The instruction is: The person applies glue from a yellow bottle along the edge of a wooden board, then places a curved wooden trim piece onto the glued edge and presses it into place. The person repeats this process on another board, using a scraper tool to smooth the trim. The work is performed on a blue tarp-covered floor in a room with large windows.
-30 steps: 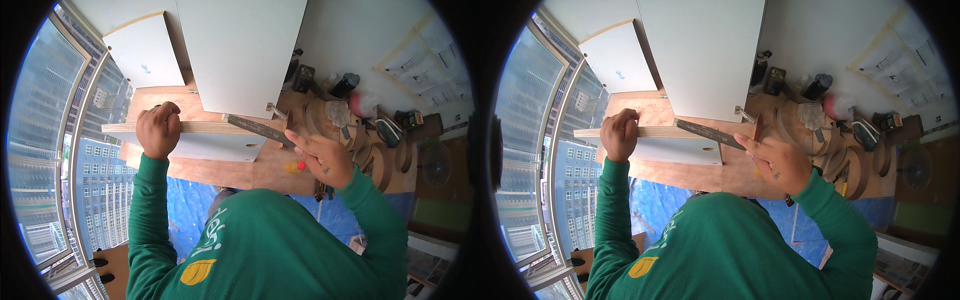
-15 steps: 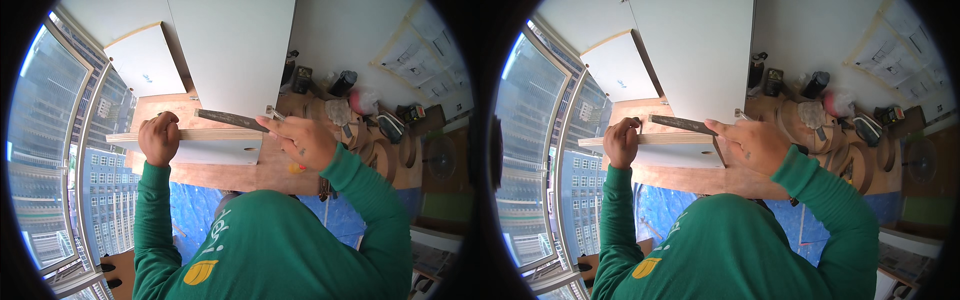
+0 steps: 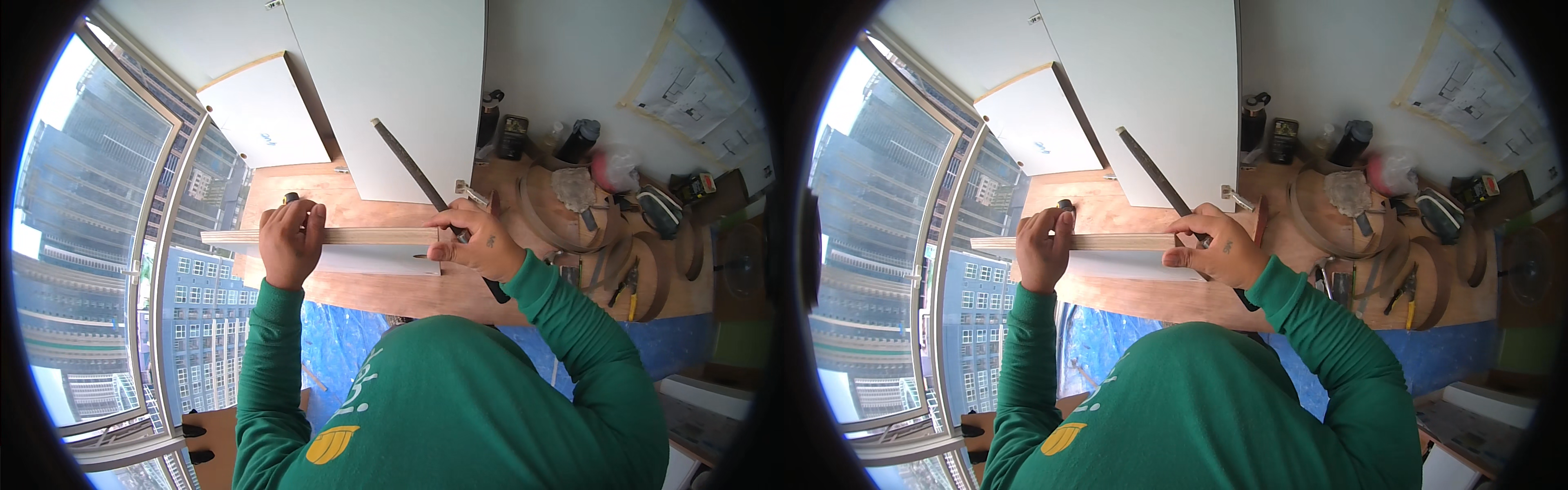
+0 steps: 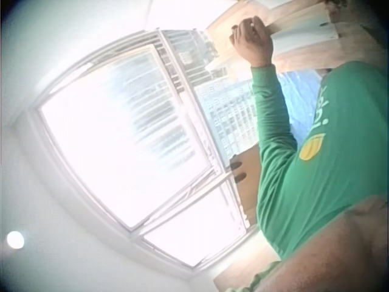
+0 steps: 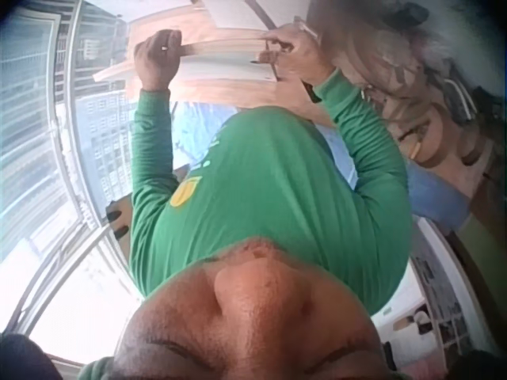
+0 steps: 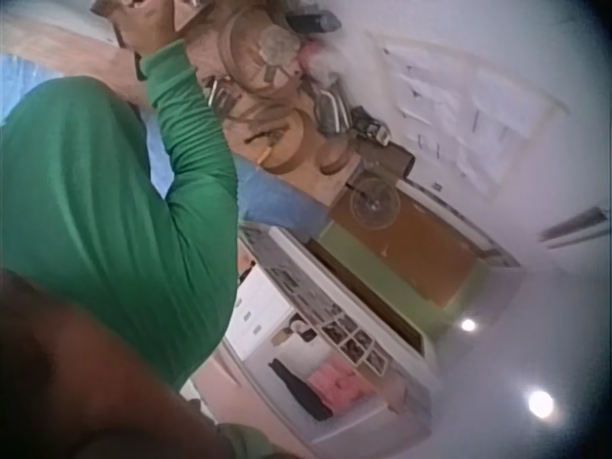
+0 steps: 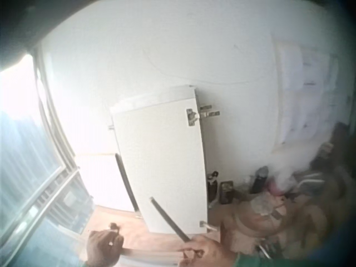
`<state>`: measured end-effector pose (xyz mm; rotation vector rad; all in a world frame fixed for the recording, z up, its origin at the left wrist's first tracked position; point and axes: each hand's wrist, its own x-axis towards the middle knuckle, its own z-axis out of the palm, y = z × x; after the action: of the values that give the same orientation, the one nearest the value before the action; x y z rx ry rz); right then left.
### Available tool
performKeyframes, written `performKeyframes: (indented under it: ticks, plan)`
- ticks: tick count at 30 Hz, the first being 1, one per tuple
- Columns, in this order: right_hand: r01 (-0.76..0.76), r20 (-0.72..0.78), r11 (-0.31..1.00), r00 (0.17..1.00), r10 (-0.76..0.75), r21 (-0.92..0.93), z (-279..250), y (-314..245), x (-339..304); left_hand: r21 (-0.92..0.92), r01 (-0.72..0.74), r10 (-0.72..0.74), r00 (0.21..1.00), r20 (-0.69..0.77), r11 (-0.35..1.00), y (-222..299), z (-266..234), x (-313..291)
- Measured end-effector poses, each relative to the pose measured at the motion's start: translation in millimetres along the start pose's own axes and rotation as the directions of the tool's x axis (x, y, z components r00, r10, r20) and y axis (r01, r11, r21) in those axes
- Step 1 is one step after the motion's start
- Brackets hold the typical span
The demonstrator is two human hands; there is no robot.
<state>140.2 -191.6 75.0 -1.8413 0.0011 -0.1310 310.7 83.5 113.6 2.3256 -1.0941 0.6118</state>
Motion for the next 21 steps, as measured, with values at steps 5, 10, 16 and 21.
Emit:
performKeyframes:
  ticks: [5, 10, 16, 21]
  plan:
    - [0.023, -0.038, 1.0, 0.999, -0.022, 0.018, 15, 15, -8, -0.159, -0.16, 0.175, 0.981, 0.088, 0.974, 67, 15, 5]
    - [0.048, -0.14, 0.995, 0.99, -0.035, 0.093, 36, 49, -12, -0.208, -0.185, 0.206, 0.975, 0.086, 0.96, 115, 37, 14]
    - [0.026, -0.153, 0.996, 0.988, -0.012, 0.088, 43, 53, -14, -0.308, -0.112, 0.158, 0.979, 0.127, 0.945, 120, 41, 16]
    - [0.032, -0.158, 0.999, 0.987, -0.034, -0.018, 44, 45, -24, -0.282, 0.02, 0.058, 0.962, 0.267, 0.959, 123, 32, 13]
